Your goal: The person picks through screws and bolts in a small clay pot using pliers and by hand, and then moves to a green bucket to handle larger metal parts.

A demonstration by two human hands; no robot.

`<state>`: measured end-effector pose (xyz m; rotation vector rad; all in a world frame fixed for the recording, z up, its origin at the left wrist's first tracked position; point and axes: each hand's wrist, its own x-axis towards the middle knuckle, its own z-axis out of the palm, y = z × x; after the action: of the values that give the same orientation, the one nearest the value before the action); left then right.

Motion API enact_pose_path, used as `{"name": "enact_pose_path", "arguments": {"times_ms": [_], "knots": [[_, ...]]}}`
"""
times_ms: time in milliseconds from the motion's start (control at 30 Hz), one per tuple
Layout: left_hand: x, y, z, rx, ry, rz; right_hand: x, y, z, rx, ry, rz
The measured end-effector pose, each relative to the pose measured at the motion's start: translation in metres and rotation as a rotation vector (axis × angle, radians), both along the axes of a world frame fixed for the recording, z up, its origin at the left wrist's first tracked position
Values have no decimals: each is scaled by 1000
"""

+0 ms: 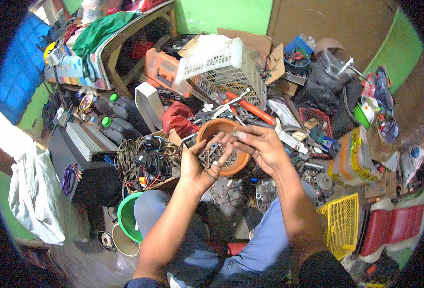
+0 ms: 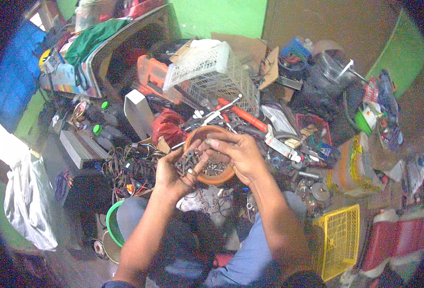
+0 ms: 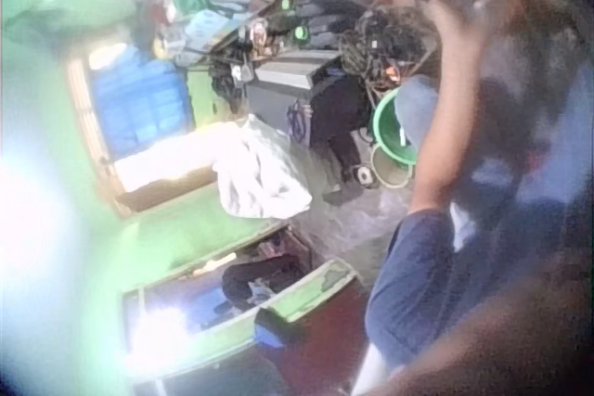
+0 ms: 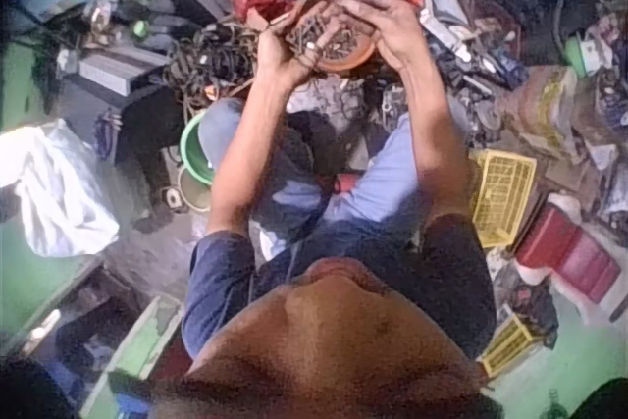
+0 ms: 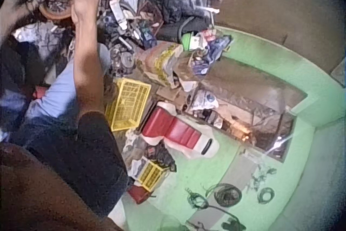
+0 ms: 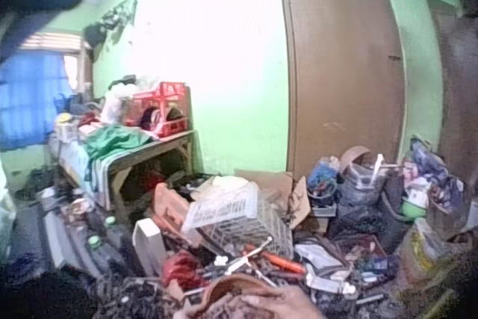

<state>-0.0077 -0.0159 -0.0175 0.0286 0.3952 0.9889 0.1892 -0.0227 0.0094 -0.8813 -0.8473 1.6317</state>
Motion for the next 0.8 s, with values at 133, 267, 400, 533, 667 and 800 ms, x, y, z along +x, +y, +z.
{"name": "enact_pose_path", "arguments": {"times_ms": [133,267,400,533,667,800], "knots": [[17,1,7,-54,-90,7,14,-3,5,86,55,-117],[49,-4,25,-22,-12,50,46,-7,27,163,92,-263],[77,-4,29,-142,-151,-18,81,-23,36,264,74,-438],[106,-13,32,-156,-241,-111,108,-51,37,229,-48,-553],[126,-16,17,-174,-251,-182,123,-89,39,265,-371,-608],[145,-19,9,-197,-209,-241,138,-126,18,233,-412,-647]]}}
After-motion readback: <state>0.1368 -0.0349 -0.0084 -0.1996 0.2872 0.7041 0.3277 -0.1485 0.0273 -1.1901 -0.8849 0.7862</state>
